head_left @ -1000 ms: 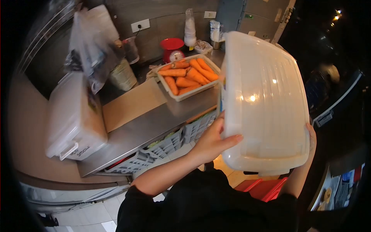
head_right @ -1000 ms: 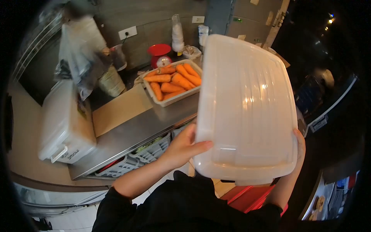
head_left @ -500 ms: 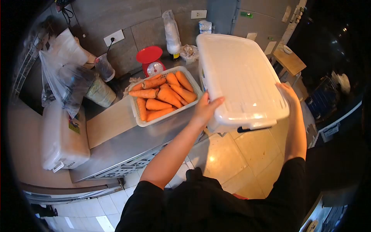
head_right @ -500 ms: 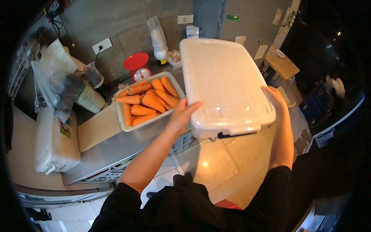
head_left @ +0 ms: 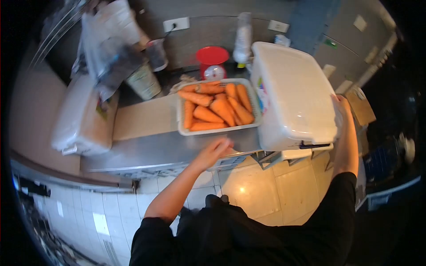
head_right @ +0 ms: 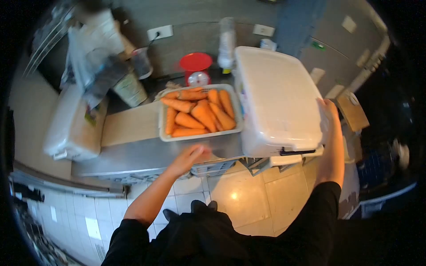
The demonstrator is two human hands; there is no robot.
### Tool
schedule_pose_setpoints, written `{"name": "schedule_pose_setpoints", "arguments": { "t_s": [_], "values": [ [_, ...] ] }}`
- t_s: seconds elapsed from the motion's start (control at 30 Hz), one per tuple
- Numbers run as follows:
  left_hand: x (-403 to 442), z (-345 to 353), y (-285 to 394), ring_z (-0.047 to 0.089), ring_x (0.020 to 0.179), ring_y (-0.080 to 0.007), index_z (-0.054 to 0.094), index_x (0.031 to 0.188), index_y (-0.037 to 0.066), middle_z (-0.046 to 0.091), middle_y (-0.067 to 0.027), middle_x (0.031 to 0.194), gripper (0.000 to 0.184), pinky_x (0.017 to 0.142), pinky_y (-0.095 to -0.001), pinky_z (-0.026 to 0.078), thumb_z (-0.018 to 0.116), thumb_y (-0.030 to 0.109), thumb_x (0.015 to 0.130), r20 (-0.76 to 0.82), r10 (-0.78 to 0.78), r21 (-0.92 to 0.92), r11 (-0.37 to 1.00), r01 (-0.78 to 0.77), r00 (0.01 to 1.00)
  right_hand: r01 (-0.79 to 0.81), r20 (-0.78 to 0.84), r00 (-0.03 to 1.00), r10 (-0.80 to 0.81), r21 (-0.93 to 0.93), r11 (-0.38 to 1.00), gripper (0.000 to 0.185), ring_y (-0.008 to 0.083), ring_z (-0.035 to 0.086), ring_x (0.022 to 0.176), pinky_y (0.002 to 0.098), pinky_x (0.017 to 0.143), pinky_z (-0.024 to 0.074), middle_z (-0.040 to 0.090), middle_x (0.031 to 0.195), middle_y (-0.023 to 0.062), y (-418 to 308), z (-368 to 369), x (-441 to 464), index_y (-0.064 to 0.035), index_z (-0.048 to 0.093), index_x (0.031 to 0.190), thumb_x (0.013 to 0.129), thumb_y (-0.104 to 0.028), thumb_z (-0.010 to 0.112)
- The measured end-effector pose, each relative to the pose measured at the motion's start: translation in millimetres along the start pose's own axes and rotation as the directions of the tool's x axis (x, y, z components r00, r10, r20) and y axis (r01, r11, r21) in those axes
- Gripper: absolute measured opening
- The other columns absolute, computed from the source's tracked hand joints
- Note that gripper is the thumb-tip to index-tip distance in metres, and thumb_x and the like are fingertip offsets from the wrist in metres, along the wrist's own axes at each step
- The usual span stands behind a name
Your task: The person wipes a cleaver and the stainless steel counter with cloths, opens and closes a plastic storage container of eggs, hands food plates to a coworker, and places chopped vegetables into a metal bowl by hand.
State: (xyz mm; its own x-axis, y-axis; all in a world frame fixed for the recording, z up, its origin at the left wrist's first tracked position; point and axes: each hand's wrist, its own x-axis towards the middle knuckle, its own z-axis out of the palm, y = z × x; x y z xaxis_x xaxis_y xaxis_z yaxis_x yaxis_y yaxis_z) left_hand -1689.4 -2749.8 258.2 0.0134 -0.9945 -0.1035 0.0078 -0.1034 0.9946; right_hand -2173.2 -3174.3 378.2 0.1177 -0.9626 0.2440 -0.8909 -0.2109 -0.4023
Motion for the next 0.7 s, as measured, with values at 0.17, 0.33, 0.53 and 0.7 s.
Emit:
{"name": "schedule_pose_setpoints", "arguments": {
  "t_s": [0.17,0.33,0.53,0.7],
  "values": [
    [-202,-72,-136,0.061,0.1,-0.0193,0.056,0.116,0.002,0.062,-0.0104,0.114,0.051,0.08,-0.0319,0.049,0.043,0.047,0.098,-0.259,-0.422,-0.19,0.904,0.382,0.869,0.351,-0.234,0.882,-0.409,-0.252,0.902,0.049,0.031,0.059,0.102,0.0379,0.089,0.0448,0.063,0.11,0.0193,-25,-14,-6,-0.0006,0.059,0.117,0.095,-0.043,0.048],
    [-423,-100,-306,0.063,0.092,-0.0212,0.062,0.102,-0.002,0.066,-0.0139,0.099,0.064,0.076,-0.0365,0.049,0.045,0.059,0.092,-0.709,-0.604,-0.216,0.678,0.702,0.365,0.354,-0.472,0.873,-0.119,0.449,0.821,0.053,0.0258,0.056,0.111,0.0355,0.098,0.0421,0.059,0.123,0.0156,-245,-27,-150,-0.0023,0.052,0.13,0.094,-0.042,0.053],
    [-580,-75,-359,0.057,0.11,-0.0405,0.063,0.109,-0.003,0.061,-0.0269,0.113,0.073,0.093,-0.046,0.044,0.039,0.064,0.09,-0.717,-0.696,-0.361,0.426,0.83,0.045,0.142,0.027,0.705,-0.709,0.974,0.179,0.043,0.0158,0.058,0.085,0.0265,0.075,0.0479,0.06,0.098,0.0085,-473,156,-383,0.0003,0.051,0.12,0.096,-0.035,0.048],
    [-643,-89,-369,0.056,0.11,-0.0404,0.063,0.11,-0.003,0.061,-0.0263,0.115,0.073,0.094,-0.0458,0.043,0.041,0.063,0.089,-0.719,-0.694,-0.508,0.498,0.703,-0.028,0.042,0.6,0.175,-0.78,0.787,0.615,0.022,0.0115,0.06,0.065,0.0244,0.056,0.0484,0.064,0.082,0.005,-600,382,-582,-0.0044,0.058,0.109,0.094,-0.02,0.056]
  ]
}}
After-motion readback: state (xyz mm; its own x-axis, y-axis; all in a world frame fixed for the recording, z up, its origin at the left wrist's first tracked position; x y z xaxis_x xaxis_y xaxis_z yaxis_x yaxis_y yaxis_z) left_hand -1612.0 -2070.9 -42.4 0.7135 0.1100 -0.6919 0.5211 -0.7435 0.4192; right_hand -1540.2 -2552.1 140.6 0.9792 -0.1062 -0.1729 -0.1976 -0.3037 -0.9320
